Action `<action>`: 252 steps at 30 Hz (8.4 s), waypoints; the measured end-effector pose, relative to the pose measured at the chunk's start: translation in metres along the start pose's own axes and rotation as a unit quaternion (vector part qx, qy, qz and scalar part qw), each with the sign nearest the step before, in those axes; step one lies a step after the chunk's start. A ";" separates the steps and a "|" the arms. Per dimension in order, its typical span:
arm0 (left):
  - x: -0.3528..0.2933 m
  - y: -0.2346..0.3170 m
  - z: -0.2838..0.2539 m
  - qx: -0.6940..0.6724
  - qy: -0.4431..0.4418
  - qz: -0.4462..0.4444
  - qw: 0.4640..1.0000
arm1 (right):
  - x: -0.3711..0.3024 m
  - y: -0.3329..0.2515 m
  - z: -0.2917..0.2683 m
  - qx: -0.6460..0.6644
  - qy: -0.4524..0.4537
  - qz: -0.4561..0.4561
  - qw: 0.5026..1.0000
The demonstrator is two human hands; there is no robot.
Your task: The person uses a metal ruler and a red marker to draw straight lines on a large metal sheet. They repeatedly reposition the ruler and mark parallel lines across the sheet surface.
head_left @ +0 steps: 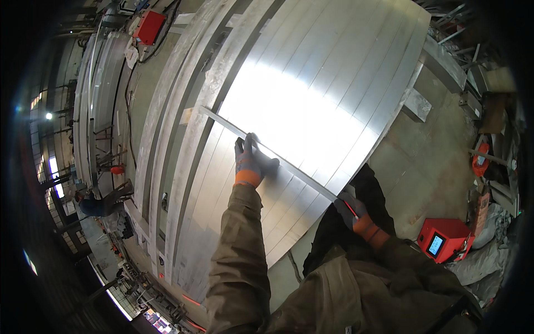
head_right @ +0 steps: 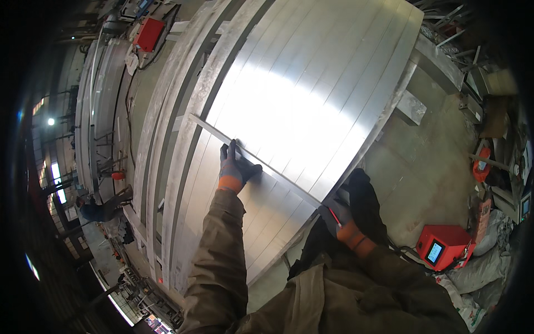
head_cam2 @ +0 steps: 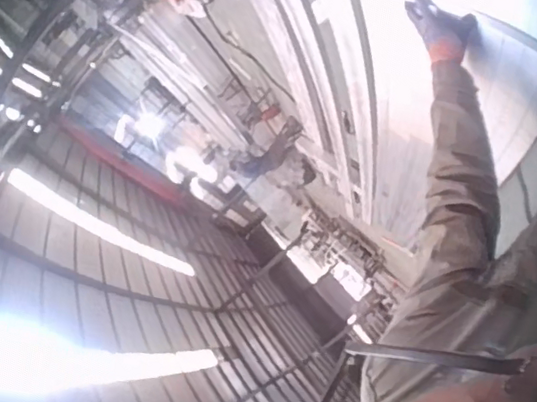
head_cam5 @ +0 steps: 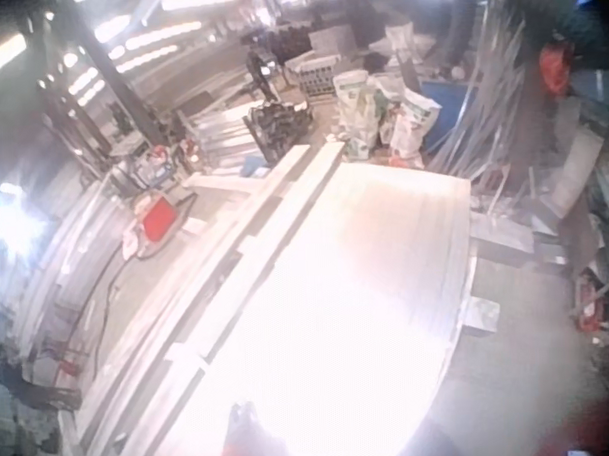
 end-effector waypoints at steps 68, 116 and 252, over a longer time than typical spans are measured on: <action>-0.014 0.029 -0.011 0.158 -0.010 -0.104 0.982 | -0.008 -0.015 0.007 -0.013 0.007 -0.025 1.000; -0.034 0.012 -0.039 0.052 -0.025 -0.075 0.995 | 0.381 -0.122 0.185 -0.129 -0.180 -0.255 0.941; -0.052 -0.084 -0.009 0.049 0.009 -0.021 0.999 | -0.040 -0.007 0.044 0.044 -0.145 0.161 0.975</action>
Point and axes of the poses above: each hand's wrist, its own x-axis towards the middle knuckle, its own z-axis out of the palm, y = z × x, the point moved 2 cm from there along x, towards the middle knuckle, and after that the axes turned 9 degrees about -z, right-handed, at the moved point
